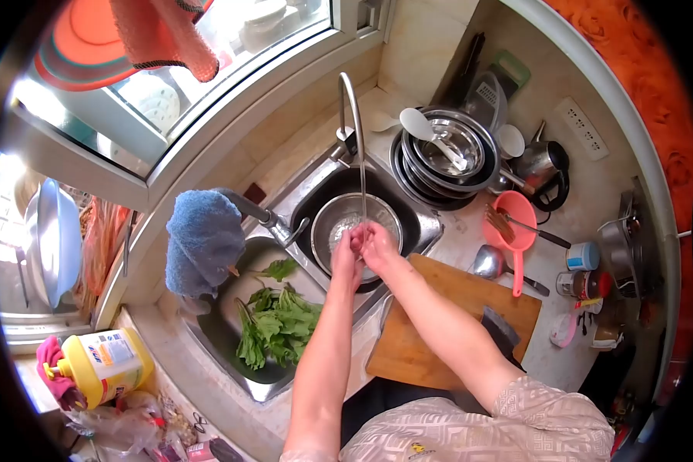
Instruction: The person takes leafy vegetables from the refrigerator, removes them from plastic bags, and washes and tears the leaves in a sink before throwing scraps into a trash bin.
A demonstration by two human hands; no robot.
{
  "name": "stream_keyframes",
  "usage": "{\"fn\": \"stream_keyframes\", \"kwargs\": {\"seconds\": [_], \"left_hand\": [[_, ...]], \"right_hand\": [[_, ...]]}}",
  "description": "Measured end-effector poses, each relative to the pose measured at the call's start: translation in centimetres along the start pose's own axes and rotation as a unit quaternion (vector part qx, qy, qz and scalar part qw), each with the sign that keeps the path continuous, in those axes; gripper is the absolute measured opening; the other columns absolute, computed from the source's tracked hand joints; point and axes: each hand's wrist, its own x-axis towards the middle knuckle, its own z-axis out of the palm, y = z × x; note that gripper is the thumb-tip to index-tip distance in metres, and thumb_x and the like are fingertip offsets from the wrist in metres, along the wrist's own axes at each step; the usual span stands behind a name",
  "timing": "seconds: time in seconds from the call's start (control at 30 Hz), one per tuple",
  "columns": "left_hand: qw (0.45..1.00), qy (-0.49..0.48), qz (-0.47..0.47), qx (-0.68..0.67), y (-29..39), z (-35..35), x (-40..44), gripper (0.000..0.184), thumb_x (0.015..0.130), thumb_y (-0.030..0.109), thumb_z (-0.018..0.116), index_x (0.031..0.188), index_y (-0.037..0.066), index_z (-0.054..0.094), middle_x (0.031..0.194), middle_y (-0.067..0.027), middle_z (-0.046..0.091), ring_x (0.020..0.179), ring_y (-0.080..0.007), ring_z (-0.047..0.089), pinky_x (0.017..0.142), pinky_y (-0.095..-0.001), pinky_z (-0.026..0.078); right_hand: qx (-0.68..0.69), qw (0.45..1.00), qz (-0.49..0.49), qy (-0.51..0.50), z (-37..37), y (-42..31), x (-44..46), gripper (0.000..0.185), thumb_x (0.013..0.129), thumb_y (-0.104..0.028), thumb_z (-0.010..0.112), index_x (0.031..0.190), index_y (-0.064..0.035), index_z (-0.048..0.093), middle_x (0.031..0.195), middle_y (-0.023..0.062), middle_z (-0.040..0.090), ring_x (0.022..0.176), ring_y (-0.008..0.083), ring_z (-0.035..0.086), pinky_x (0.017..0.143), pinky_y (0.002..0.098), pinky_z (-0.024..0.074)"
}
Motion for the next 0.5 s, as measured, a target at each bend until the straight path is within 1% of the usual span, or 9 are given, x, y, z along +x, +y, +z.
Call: {"fn": "stream_keyframes", "kwargs": {"seconds": [0.1,0.17,0.2,0.23,0.27,0.3,0.37,0.43,0.5], "left_hand": [[0.958,-0.154,-0.129,-0.203,0.3,1.4,2.0,0.033,0.095,0.034,0.044,0.110,0.008,0.058,0.096,-0.0089,0.063,0.086,-0.0227,0.060,0.078,-0.0371,0.049],[0.888,-0.355,-0.149,-0.251,-2.7,-0.8,5.6,0.042,0.089,0.026,0.060,0.117,-0.006,0.055,0.104,-0.0178,0.062,0.095,-0.0263,0.061,0.084,-0.0323,0.051],[0.768,-0.491,-0.182,-0.369,-3.7,-1.3,6.9,0.045,0.088,0.032,0.058,0.114,-0.005,0.056,0.099,-0.0157,0.063,0.090,-0.0270,0.061,0.081,-0.0339,0.051],[0.620,-0.612,-0.233,-0.433,-3.9,-1.3,7.4,0.049,0.088,0.038,0.056,0.112,-0.004,0.057,0.094,-0.0135,0.063,0.085,-0.0276,0.061,0.079,-0.0355,0.051],[0.787,-0.455,-0.217,-0.356,-5.1,-0.6,7.3,0.045,0.089,0.041,0.050,0.101,-0.001,0.059,0.088,-0.0142,0.063,0.083,-0.0290,0.061,0.075,-0.0386,0.051],[0.907,-0.273,-0.188,-0.258,-5.4,0.5,6.9,0.045,0.090,0.044,0.045,0.090,0.002,0.060,0.083,-0.0148,0.062,0.082,-0.0305,0.060,0.071,-0.0416,0.050],[0.921,-0.200,-0.205,-0.264,-5.8,0.9,6.5,0.041,0.089,0.042,0.046,0.084,0.003,0.058,0.079,-0.0157,0.062,0.078,-0.0308,0.060,0.066,-0.0412,0.050],[0.955,-0.133,-0.115,-0.238,-7.1,0.4,7.5,0.036,0.089,0.039,0.047,0.087,0.005,0.058,0.084,-0.0148,0.062,0.080,-0.0314,0.060,0.066,-0.0418,0.050],[0.968,-0.056,-0.102,-0.224,-8.3,-0.9,10.0,0.030,0.089,0.034,0.047,0.091,0.006,0.058,0.091,-0.0140,0.062,0.082,-0.0325,0.059,0.067,-0.0430,0.049]], "right_hand": [[0.144,0.989,0.016,0.030,1.7,0.0,-2.1,0.014,0.090,-0.013,0.046,0.084,-0.0072,0.057,0.076,0.0044,0.061,0.064,0.0149,0.059,0.057,0.0259,0.0503],[0.148,0.988,0.033,0.013,2.0,-0.9,-3.1,0.017,0.090,-0.014,0.048,0.080,-0.0038,0.058,0.073,0.0037,0.061,0.068,0.0123,0.060,0.058,0.0249,0.0499],[-0.144,0.985,-0.053,0.078,2.3,-0.8,-3.1,0.020,0.089,-0.015,0.048,0.080,-0.0020,0.060,0.073,0.0070,0.062,0.070,0.0170,0.062,0.059,0.0300,0.0504],[-0.421,0.887,-0.134,0.134,2.1,-0.3,-3.1,0.022,0.088,-0.015,0.048,0.079,-0.0001,0.061,0.073,0.0104,0.064,0.072,0.0218,0.064,0.061,0.0351,0.0510],[-0.630,0.672,-0.344,0.182,1.0,0.5,-2.3,0.026,0.086,-0.019,0.048,0.079,0.0017,0.062,0.076,0.0202,0.064,0.075,0.0358,0.063,0.066,0.0477,0.0486],[-0.631,0.674,-0.339,0.179,0.3,0.6,-1.5,0.026,0.086,-0.019,0.048,0.079,0.0017,0.062,0.076,0.0202,0.064,0.075,0.0358,0.063,0.066,0.0477,0.0486],[-0.686,0.620,-0.357,0.128,-0.4,0.2,-0.2,0.031,0.092,-0.023,0.043,0.084,0.0013,0.061,0.082,0.0262,0.061,0.080,0.0420,0.060,0.071,0.0495,0.0448],[-0.680,0.648,-0.318,0.132,-0.4,1.0,-0.6,0.034,0.092,-0.026,0.043,0.085,0.0014,0.061,0.085,0.0257,0.062,0.085,0.0413,0.060,0.073,0.0483,0.0452],[-0.727,0.477,-0.491,0.049,-1.5,1.9,1.0,0.041,0.085,-0.041,0.054,0.098,-0.0027,0.059,0.097,0.0205,0.061,0.091,0.0314,0.058,0.082,0.0468,0.0429]]}}
